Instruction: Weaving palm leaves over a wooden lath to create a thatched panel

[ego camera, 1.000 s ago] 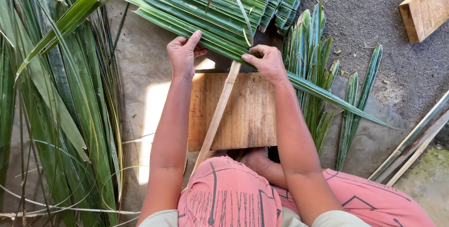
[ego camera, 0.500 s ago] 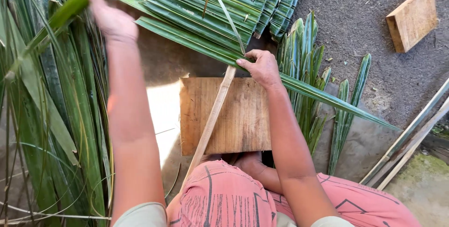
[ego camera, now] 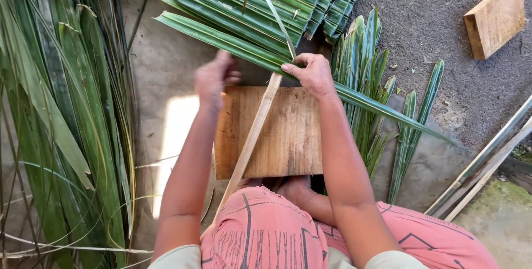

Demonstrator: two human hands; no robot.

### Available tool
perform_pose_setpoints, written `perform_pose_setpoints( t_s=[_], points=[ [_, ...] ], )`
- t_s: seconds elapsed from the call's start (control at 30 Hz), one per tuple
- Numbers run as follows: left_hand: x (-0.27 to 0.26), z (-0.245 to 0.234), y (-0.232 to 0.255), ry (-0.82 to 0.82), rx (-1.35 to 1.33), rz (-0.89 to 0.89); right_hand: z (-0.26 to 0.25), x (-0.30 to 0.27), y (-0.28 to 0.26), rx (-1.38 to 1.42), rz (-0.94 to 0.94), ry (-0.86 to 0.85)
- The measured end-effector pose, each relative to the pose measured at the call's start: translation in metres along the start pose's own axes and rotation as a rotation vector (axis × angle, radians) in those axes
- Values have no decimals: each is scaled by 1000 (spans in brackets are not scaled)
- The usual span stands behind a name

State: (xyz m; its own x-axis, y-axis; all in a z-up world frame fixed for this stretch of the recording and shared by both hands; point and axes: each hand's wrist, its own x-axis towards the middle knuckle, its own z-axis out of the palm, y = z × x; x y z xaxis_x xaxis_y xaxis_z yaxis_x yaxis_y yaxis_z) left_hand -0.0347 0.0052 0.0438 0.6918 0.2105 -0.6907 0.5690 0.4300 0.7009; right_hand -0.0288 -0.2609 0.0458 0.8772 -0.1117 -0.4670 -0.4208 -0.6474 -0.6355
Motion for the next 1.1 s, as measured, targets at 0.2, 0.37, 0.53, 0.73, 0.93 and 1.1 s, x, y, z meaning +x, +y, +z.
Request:
perform_pose_setpoints(
  t_s=[0.2, 0.37, 0.53, 0.73, 0.93, 1.1],
  points=[
    [14, 47, -58, -114, -95, -27, -1, 1, -4, 28, 33, -11],
    [11, 69, -64, -42, -56, -5, 3, 1, -1, 71, 65, -12],
    [15, 73, -70, -22, -27, 54, 4, 1, 3, 186, 75, -68],
    [11, 75, -67, 11, -20, 59, 1, 2, 2, 211, 63, -78],
    [15, 76, -74, 11, -30, 69, 1, 2, 4, 194, 45, -71],
    [4, 79, -63, 43, -19, 62, 6, 0, 7, 144, 7, -35]
  ],
)
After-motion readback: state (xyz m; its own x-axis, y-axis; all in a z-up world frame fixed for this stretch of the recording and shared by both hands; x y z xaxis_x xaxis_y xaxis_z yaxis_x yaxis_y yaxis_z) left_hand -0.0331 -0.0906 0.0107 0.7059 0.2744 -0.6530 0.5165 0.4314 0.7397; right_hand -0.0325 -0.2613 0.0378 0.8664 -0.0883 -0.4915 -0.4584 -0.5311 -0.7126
